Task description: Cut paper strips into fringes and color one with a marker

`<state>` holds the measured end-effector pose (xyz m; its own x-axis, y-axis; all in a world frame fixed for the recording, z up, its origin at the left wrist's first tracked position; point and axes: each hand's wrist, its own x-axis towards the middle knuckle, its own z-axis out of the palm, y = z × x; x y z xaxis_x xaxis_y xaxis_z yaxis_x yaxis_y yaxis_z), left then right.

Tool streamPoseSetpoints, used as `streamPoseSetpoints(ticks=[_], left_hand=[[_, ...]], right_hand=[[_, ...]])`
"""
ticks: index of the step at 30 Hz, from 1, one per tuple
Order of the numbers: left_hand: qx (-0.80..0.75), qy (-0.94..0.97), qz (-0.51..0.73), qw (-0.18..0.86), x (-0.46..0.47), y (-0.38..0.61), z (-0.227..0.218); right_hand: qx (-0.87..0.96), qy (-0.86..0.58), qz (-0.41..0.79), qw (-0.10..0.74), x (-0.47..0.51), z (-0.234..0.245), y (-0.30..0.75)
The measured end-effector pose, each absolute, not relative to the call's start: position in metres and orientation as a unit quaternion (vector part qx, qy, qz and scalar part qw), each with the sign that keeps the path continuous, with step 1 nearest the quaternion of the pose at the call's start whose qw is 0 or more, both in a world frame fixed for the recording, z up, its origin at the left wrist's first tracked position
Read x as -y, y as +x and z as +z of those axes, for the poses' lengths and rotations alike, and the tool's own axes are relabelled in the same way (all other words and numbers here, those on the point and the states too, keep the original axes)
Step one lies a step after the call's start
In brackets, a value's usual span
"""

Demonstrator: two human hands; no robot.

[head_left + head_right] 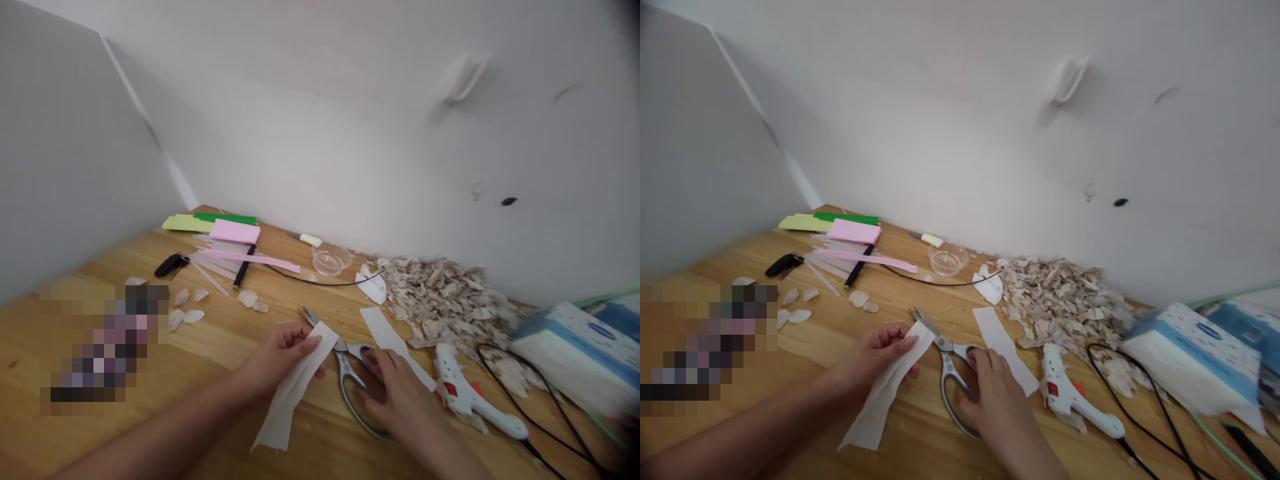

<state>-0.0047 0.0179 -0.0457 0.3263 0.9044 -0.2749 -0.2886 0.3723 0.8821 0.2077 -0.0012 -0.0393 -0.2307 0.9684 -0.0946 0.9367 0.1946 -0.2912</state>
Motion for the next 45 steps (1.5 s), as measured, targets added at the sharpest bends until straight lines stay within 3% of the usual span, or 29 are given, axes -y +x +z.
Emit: streamPoseSetpoints(ticks=[5,9,14,19,22,31,38,45], left_hand=[[-0.412,0.367,0.413,0.725,-0.012,-0.007,-0.043],[-0.420,0.354,0.418,0.723,-0.009,-0.006,-0.043],[-0.421,0.343,0.426,0.724,-0.009,-0.011,-0.044],[-0.417,0.343,0.435,0.721,-0.011,-0.011,-0.042],[-0.417,0.346,0.442,0.715,-0.012,-0.005,-0.043],[-0.427,0.335,0.453,0.708,-0.009,0.000,-0.050],[-0.447,0.318,0.448,0.706,-0.008,0.000,-0.045],[-0.466,0.289,0.438,0.712,-0.004,0.002,-0.041]], right_hand=[[0.736,-0.666,0.123,-0.011,-0.005,-0.041,0.194],[0.717,-0.687,0.117,-0.007,-0.007,-0.040,0.189],[0.693,-0.677,0.199,0.149,-0.003,-0.039,0.216],[0.608,-0.616,0.394,0.310,0.006,-0.047,0.230],[0.554,-0.606,0.450,0.351,0.010,-0.056,0.223],[0.599,-0.634,0.372,0.318,0.017,-0.065,0.223],[0.683,-0.718,0.116,0.067,0.023,-0.060,0.221],[0.710,-0.695,0.090,0.067,0.018,-0.064,0.212]])
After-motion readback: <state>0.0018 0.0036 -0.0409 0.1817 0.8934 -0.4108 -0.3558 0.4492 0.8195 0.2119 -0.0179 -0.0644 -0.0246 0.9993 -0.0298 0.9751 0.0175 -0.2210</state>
